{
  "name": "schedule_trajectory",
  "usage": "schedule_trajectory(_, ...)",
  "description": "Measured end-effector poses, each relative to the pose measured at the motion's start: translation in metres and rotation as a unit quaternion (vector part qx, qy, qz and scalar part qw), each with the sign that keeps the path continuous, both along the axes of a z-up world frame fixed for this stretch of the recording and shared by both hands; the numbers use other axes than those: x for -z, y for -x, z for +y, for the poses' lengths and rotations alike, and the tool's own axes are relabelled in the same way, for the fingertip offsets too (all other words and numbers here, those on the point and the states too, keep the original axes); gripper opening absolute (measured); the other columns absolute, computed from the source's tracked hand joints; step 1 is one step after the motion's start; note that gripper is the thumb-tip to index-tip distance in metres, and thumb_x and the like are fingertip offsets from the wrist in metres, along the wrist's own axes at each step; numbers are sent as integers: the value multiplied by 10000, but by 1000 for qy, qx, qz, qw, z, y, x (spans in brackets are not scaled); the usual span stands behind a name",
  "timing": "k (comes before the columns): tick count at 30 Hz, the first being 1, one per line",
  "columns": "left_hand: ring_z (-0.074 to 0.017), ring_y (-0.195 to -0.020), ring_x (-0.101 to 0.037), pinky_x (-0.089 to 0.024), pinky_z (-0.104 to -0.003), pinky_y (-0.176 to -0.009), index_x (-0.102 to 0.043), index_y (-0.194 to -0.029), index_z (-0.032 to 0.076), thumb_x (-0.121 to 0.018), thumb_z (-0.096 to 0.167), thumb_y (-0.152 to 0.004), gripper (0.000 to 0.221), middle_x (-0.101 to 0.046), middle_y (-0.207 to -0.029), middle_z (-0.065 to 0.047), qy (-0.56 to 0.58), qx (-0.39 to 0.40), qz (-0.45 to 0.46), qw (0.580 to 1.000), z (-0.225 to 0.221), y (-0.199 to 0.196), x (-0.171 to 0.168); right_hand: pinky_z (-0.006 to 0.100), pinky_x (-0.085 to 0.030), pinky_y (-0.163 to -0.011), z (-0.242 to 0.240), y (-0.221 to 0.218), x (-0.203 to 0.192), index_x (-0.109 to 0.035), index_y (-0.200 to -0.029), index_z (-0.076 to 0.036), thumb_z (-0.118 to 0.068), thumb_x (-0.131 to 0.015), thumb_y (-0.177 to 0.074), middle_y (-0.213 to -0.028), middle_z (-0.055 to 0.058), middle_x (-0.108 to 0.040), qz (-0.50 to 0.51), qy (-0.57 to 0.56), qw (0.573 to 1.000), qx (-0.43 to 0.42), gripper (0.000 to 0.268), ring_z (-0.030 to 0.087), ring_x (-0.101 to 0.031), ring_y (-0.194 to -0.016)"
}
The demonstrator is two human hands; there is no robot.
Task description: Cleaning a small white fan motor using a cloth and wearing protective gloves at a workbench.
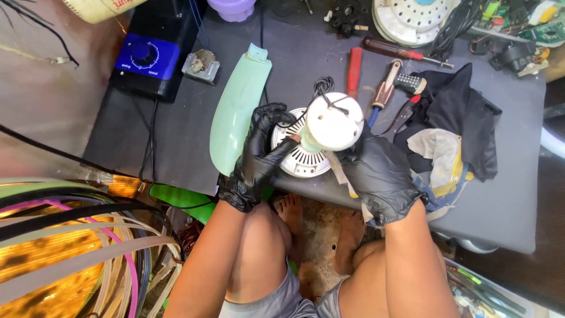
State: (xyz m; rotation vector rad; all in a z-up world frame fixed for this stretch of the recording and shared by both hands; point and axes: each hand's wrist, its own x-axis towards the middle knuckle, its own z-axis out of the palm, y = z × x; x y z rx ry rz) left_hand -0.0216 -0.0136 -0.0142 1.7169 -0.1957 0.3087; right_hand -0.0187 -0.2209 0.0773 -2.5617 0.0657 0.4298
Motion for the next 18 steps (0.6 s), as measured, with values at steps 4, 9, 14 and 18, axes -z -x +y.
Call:
schedule_trajectory(4,-243,-1238,-566,-361,-399,-1158,-571,-998,51,-812,79,-905,259,-502,-1313,-124,69,25,-38,997,0,-1,20,486,-510,-1023,6,8,13,-633,-1355,-209,-512,-526,-945,-1154,124,-766,7,67,998,-7,521,346,-679,-1183)
schedule_trajectory(9,-272,-934,-691,-514,-320,-926,-561,-823,107,-881,257,-842,354,-601,-872,-51,-34,-59,-74,995,-15,-1,-1,501,-531,-987,16,8,24,-624,-1383,-232,-467,-590,-915,-1159,115,-753,-14,53,997,45,525,344,-673,-1170)
schedule_trajectory(14,-260,-1136,-662,-523,-376,-1015,-539,-1159,96,-937,161,-748,576,-667,-1188,-142,71,1,35,997,-2,-4,2,456,-525,-976,21,-3,21,-577,-1417,-310,-567,-581,-899,-1173,60,-743,-37,40,997,63,578,293,-666,-1167)
schedule_trajectory(18,-253,-1310,-594,-464,-414,-1128,-543,-1442,134,-993,137,-606,950,-608,-1384,-129,68,27,93,993,-4,4,-22,518,-485,-1019,24,-1,10,-593,-1412,-212,-505,-597,-922,-1174,150,-730,-41,-4,996,73,570,380,-642,-1168)
